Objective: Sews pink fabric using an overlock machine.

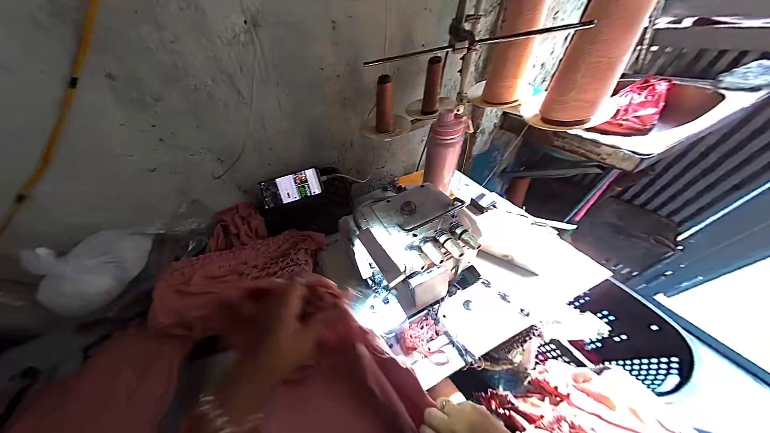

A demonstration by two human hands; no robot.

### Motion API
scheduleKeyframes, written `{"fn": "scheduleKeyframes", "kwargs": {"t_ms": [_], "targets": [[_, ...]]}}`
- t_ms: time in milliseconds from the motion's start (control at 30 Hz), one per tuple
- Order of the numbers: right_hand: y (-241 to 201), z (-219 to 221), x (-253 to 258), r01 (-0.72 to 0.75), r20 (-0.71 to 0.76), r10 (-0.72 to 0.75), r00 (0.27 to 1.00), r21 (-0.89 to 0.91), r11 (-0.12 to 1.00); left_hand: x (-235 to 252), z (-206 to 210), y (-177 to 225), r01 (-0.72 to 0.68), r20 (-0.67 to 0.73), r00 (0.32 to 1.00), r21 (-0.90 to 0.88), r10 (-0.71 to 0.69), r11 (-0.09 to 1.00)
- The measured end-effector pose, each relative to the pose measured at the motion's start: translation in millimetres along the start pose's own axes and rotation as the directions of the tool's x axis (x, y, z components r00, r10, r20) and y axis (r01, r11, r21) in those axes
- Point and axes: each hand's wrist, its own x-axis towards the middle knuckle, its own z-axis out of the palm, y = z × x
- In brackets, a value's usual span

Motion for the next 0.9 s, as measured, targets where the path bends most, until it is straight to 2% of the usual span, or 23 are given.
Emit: {"fn": "scheduleKeyframes", "kwargs": {"t_ms": [67,133,200,233,267,300,333,367,400,433,467,633,700,767,900], "targets": [[47,65,-42,-0.253,0.033,0.252,0.967,0.039,0.967,1,64,-13,0.073,0.037,0.997,-0.006,-0.073,0.997],[76,96,-71,-0.465,0.056,0.463,0.885,0.047,0.884,4,93,-3,0.165,0.028,0.986,-0.049,-0.163,0.985],[80,76,-73,-0.632,0.23,0.607,0.761,0.048,0.773,4,96,4,0.21,0.034,0.977,-0.064,-0.209,0.975],[79,55,-66,-0.666,0.338,0.615,0.713,0.049,0.745,0,96,2,0.187,0.025,0.982,-0.068,-0.186,0.98],[82,33,-57,-0.656,0.37,0.589,0.719,0.081,0.75,-1,97,-4,0.127,-0.004,0.992,-0.059,-0.127,0.99],[84,13,-47,-0.619,0.299,0.56,0.773,0.16,0.769,-3,101,-13,0.065,-0.037,0.997,-0.033,-0.066,0.997],[86,3,-37,-0.52,0.089,0.515,0.853,0.238,0.82,-4,103,-19,0.031,-0.058,0.998,-0.024,-0.032,0.999],[88,1,-23,-0.405,-0.174,0.456,0.873,0.264,0.876,-5,105,-21,0.024,-0.072,0.997,-0.019,-0.025,1.0],[91,1,-4,-0.322,-0.375,0.411,0.831,0.277,0.905,-6,106,-21,0.033,-0.083,0.996,-0.012,-0.034,0.999],[92,1,16,-0.27,-0.484,0.384,0.786,0.291,0.918,-7,106,-19,0.051,-0.089,0.995,0.007,-0.05,0.999],[93,1,32,-0.234,-0.524,0.377,0.764,0.32,0.918,-7,106,-18,0.064,-0.095,0.994,0.018,-0.062,0.998],[87,19,70,-0.214,-0.452,0.501,0.738,0.547,0.809,-7,108,-16,0.057,-0.103,0.993,0.019,-0.055,0.998],[90,22,69,-0.143,-0.425,0.583,0.693,0.711,0.688,-8,106,-18,0.062,-0.095,0.993,-0.033,-0.065,0.998],[91,21,68,-0.111,-0.396,0.652,0.647,0.797,0.594,-6,102,-18,0.049,-0.087,0.995,-0.028,-0.051,0.998],[89,16,70,-0.059,-0.329,0.677,0.658,0.874,0.482,-2,103,-18,0.079,-0.077,0.993,-0.063,-0.084,0.995]]}}
